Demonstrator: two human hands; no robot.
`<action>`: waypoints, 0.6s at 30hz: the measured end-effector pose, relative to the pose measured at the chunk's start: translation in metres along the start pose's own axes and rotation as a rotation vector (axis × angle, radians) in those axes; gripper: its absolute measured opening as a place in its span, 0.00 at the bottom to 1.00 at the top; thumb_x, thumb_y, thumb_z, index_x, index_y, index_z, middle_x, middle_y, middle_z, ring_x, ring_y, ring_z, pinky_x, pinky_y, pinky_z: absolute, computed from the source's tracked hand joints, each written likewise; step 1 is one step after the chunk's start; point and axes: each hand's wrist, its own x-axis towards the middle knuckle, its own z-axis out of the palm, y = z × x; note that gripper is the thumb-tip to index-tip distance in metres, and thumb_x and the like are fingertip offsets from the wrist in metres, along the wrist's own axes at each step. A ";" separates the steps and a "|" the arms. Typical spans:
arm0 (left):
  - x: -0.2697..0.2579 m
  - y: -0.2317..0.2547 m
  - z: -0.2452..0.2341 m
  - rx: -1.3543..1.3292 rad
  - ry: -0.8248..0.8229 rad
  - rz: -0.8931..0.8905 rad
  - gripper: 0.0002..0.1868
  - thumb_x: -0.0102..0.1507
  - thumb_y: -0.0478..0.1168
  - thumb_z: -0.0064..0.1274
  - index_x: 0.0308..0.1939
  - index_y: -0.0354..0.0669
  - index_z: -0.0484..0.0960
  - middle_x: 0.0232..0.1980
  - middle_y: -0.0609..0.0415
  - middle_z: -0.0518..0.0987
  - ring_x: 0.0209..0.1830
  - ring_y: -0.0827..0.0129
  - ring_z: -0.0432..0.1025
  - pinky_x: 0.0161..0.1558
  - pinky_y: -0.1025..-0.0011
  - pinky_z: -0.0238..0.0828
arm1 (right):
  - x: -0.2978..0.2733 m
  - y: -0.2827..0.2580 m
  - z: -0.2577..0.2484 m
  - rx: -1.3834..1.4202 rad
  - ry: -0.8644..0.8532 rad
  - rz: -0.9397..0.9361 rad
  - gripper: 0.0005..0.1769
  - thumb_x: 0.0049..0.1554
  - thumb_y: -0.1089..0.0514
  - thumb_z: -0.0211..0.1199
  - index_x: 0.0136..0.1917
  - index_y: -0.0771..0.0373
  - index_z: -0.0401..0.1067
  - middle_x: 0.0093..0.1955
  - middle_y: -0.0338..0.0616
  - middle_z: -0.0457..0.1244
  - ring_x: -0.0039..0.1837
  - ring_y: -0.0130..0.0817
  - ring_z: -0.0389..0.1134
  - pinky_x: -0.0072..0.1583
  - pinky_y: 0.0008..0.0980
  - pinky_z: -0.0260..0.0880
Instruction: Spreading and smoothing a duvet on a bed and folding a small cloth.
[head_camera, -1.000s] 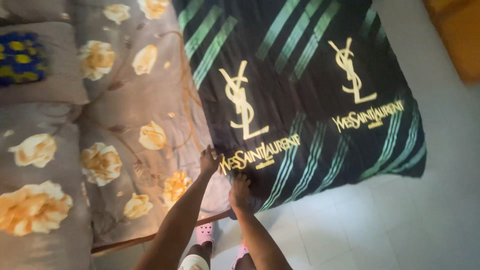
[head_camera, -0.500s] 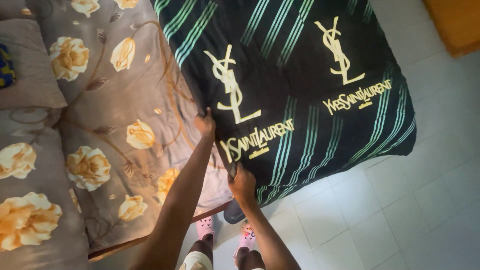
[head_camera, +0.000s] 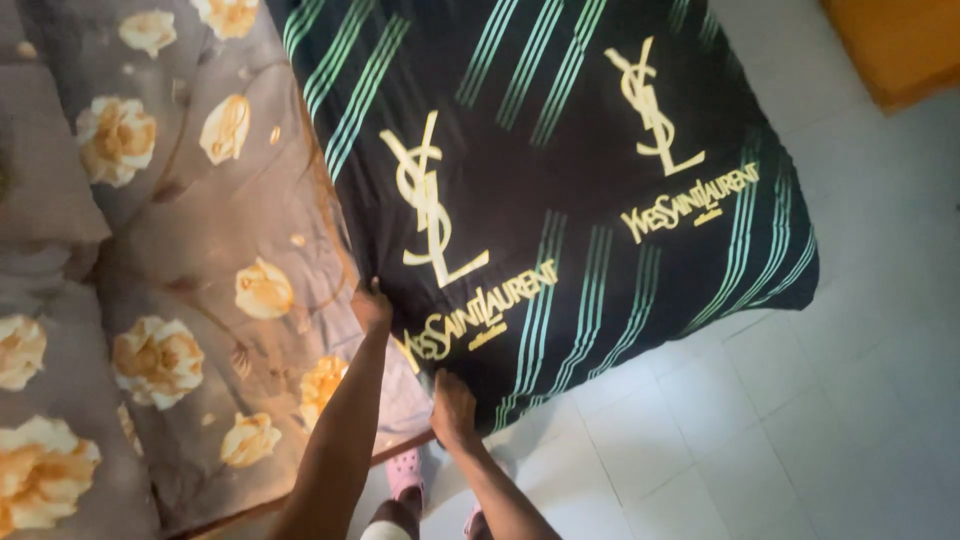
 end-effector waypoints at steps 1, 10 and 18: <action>-0.004 -0.001 -0.004 -0.028 -0.005 -0.043 0.18 0.69 0.46 0.53 0.48 0.31 0.82 0.44 0.29 0.81 0.46 0.32 0.74 0.46 0.47 0.69 | -0.002 -0.004 -0.004 0.006 -0.049 0.011 0.26 0.47 0.72 0.61 0.61 0.72 0.67 0.49 0.60 0.65 0.52 0.60 0.67 0.53 0.51 0.69; -0.083 -0.017 -0.024 -0.383 -0.447 -0.200 0.33 0.54 0.55 0.69 0.52 0.34 0.80 0.45 0.42 0.84 0.43 0.60 0.77 0.44 0.62 0.74 | -0.006 -0.014 0.009 0.000 -0.194 0.189 0.21 0.44 0.71 0.63 0.51 0.66 0.65 0.51 0.58 0.62 0.55 0.60 0.63 0.57 0.54 0.66; -0.167 -0.070 -0.044 0.074 -0.522 -0.182 0.22 0.55 0.52 0.68 0.44 0.40 0.86 0.38 0.42 0.87 0.39 0.53 0.82 0.43 0.58 0.76 | -0.078 0.028 0.072 0.222 -0.254 0.096 0.18 0.49 0.67 0.60 0.54 0.61 0.68 0.55 0.55 0.63 0.59 0.57 0.64 0.58 0.51 0.66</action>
